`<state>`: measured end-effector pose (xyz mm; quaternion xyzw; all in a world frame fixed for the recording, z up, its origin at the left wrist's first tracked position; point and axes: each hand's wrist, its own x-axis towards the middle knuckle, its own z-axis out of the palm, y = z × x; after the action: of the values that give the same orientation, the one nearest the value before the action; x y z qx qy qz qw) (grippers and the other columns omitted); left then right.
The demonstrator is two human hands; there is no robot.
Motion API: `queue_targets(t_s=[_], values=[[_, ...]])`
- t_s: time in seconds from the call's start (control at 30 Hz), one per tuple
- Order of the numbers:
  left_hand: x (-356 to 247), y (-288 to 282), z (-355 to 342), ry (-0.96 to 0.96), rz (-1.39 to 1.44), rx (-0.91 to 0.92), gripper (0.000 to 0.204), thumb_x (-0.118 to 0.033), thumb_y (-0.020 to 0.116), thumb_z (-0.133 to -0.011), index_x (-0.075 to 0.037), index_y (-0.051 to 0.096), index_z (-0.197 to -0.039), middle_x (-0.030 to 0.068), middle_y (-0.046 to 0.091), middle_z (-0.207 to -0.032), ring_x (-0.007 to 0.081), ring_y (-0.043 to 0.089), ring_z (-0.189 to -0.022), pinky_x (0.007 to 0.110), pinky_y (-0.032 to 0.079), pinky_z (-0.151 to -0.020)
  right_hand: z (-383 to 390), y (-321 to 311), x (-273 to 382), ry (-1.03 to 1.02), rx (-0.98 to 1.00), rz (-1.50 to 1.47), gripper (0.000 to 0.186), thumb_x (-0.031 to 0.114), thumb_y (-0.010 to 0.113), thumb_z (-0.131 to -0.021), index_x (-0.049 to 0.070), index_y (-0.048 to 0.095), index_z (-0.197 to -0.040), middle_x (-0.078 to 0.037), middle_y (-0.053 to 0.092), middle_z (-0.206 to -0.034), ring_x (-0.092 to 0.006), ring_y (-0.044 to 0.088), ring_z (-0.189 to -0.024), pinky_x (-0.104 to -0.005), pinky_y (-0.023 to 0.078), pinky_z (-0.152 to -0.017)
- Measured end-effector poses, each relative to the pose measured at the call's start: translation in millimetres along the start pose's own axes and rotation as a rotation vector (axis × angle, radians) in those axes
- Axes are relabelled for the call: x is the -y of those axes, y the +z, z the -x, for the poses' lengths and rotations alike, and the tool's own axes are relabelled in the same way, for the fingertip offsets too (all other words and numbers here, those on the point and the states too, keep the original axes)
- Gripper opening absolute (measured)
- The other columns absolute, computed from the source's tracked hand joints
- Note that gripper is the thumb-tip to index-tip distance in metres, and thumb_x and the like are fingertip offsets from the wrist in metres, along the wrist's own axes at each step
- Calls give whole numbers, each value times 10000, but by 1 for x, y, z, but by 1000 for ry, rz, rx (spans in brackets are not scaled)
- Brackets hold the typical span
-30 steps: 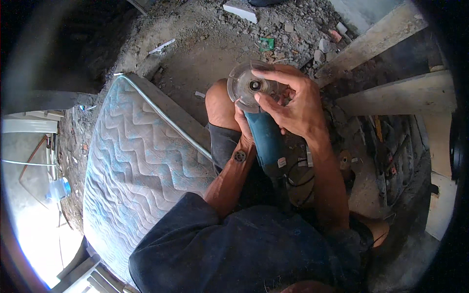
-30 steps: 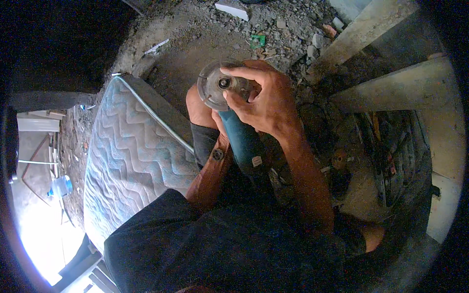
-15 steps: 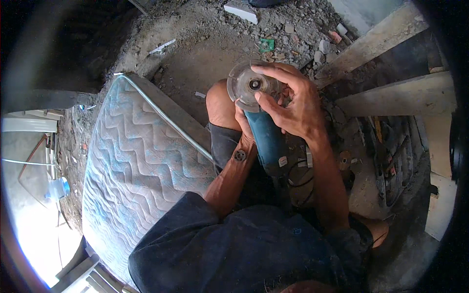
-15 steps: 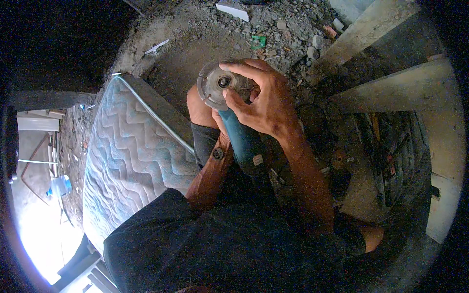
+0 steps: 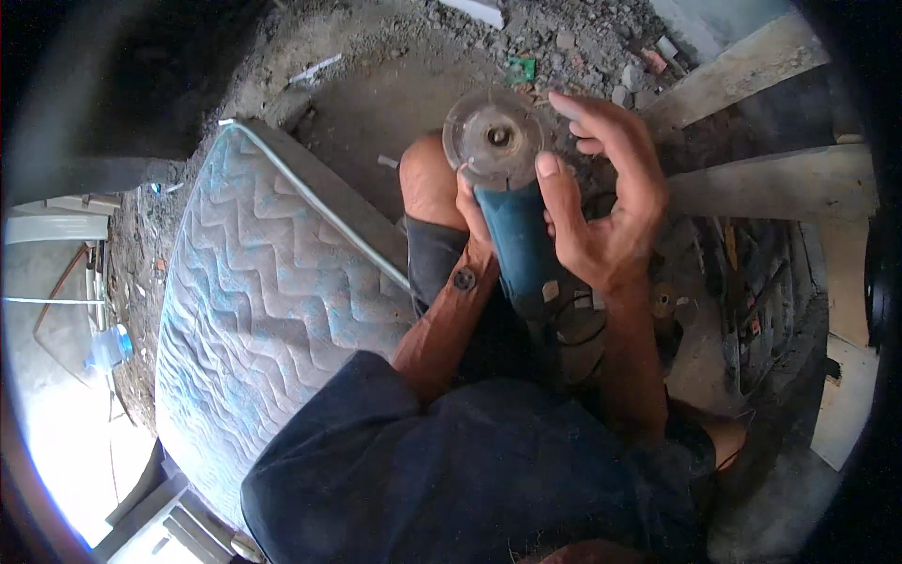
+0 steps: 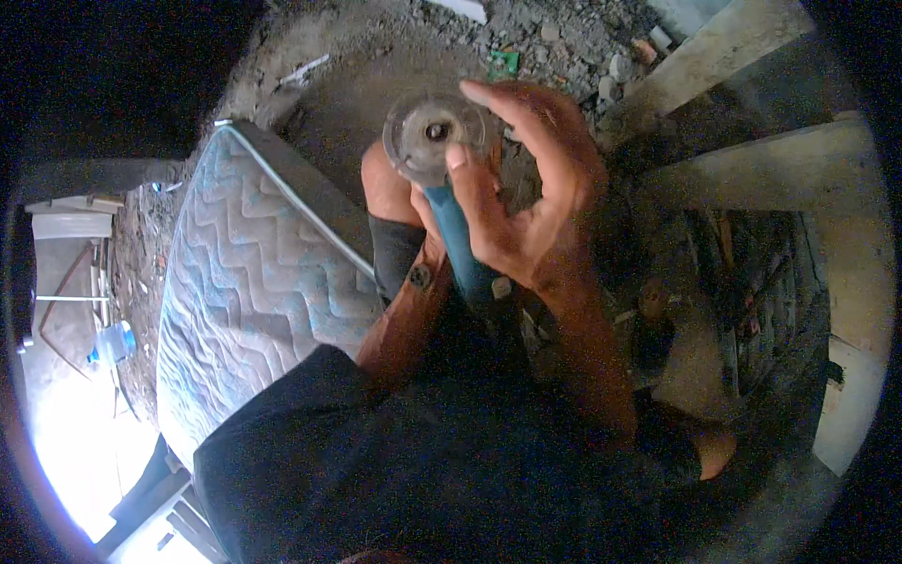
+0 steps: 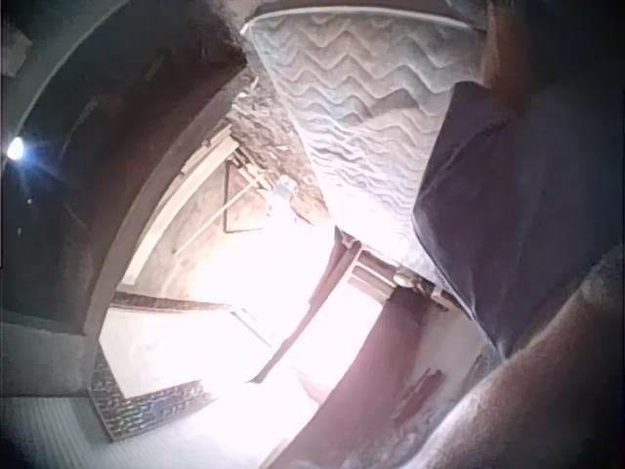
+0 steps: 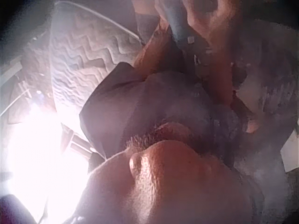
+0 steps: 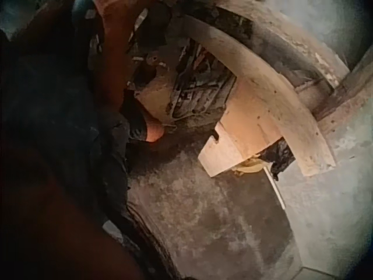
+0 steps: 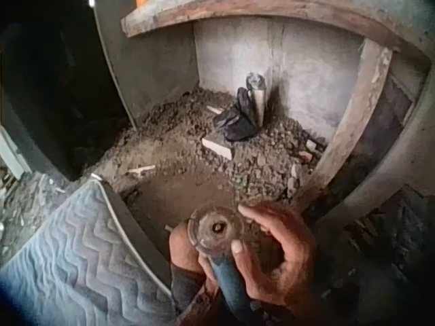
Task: The person takes an angle grinder out of a bag, unwinds its power cord, and removes a disc from the tool. The person then attaches a new disc onto the angle grinder and secures it by hand.
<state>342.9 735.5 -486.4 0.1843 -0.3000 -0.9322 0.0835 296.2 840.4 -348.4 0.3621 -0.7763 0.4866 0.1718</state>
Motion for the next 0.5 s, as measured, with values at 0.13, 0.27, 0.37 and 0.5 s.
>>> queue_targets(t_s=[0.13,0.27,0.37,0.5], values=[[2,5,-11,112,637,820,877,-800,298,-796,-50,554,-1172,183,653,-883,325,639,-737,425,551,-607,19,-5,29,-63,345,-111,378,97,717,-770,18,652,-1134,-143,657,-1082,-252,626,-948,-360,494,-817],[3,-6,2,-296,442,216,794,-755,316,-823,-65,559,-1132,168,641,-876,334,614,-720,436,521,-600,57,19,37,-146,593,-47,380,71,731,-742,31,664,-1114,-109,663,-1056,-246,627,-969,-364,497,-835],[3,-10,0,-375,534,274,724,-683,299,-870,-65,558,-1144,181,642,-883,346,608,-709,460,517,-605,72,30,32,-212,722,27,420,100,708,-760,22,637,-1167,-119,663,-1040,-254,605,-1019,-381,453,-875],[6,-10,4,-333,490,249,677,-663,309,-901,-93,535,-1189,184,644,-906,339,614,-715,458,522,-603,68,38,28,-236,890,99,521,135,711,-758,4,582,-1245,-127,674,-1041,-251,586,-1044,-390,387,-902]])
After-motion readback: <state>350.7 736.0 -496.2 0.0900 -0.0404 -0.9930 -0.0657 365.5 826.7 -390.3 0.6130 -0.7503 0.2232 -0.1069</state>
